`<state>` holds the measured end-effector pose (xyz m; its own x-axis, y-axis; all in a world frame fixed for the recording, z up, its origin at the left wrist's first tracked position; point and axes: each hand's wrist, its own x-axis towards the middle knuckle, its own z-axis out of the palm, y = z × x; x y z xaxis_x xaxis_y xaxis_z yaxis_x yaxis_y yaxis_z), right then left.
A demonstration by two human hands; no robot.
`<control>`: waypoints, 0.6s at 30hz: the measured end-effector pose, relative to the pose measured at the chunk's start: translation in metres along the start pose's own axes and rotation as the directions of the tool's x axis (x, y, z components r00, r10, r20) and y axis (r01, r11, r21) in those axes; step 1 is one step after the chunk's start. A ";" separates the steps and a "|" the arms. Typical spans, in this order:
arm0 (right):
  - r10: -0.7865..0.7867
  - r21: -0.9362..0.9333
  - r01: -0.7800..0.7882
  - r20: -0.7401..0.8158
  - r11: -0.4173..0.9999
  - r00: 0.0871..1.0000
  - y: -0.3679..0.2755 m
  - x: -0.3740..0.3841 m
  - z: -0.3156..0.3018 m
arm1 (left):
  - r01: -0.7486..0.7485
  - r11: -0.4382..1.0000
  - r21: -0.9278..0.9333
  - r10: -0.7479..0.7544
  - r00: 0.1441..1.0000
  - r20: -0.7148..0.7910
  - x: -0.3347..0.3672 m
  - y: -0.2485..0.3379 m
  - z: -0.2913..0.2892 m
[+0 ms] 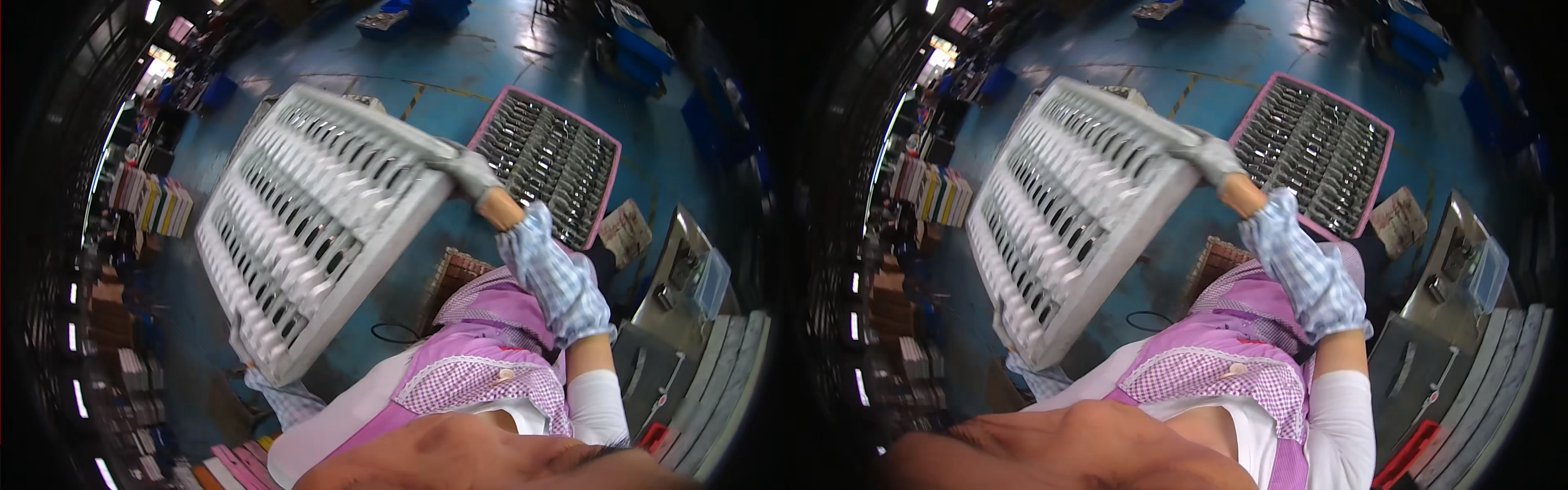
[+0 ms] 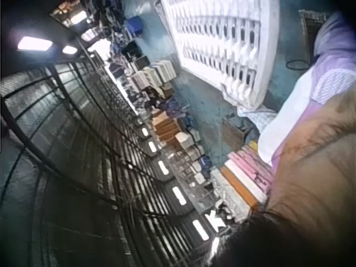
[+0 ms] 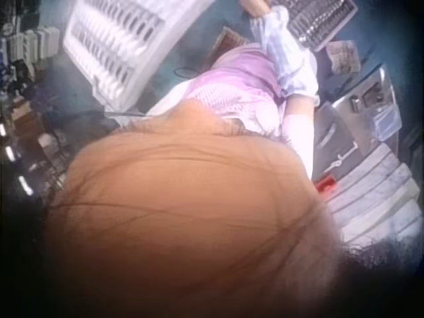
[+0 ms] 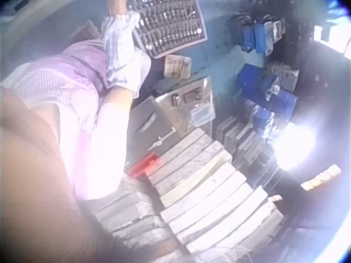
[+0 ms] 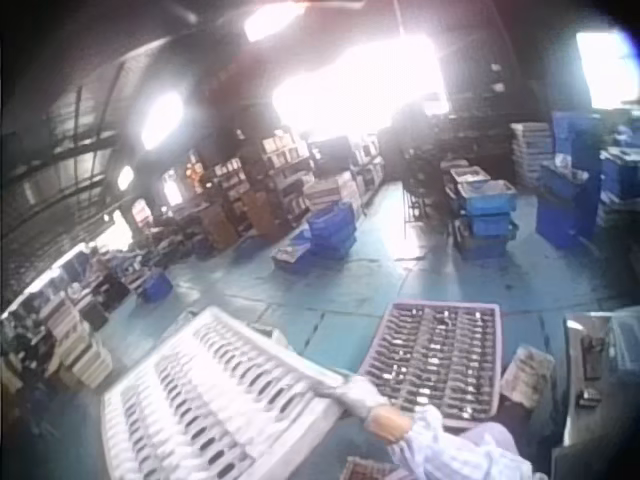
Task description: Checking and adjusting small metal components using a rubber mallet and caliper, then sorting them into a tray.
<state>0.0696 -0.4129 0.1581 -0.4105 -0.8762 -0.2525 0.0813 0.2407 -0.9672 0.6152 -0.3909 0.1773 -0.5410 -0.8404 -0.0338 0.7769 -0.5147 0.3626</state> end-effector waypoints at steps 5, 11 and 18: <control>-0.052 0.014 0.051 0.059 0.999 0.997 -0.001 0.059 0.096 | -0.060 0.801 0.596 0.143 0.985 -0.093 0.025 0.062 -0.031; -0.210 -0.240 0.284 0.292 0.928 0.933 0.015 0.123 0.156 | 0.209 0.977 0.030 -0.209 0.940 0.269 0.090 0.077 -0.013; -0.019 -0.254 0.580 0.906 0.774 0.422 0.057 0.040 0.134 | -0.012 0.703 0.711 0.421 0.813 -0.402 0.182 0.136 -0.060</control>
<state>0.1797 -0.4901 0.0893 0.6481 -0.7531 -0.1129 -0.4058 -0.2161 -0.8881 0.6422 -0.6241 0.1642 0.0168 -0.9684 -0.2490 0.3234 -0.2304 0.9178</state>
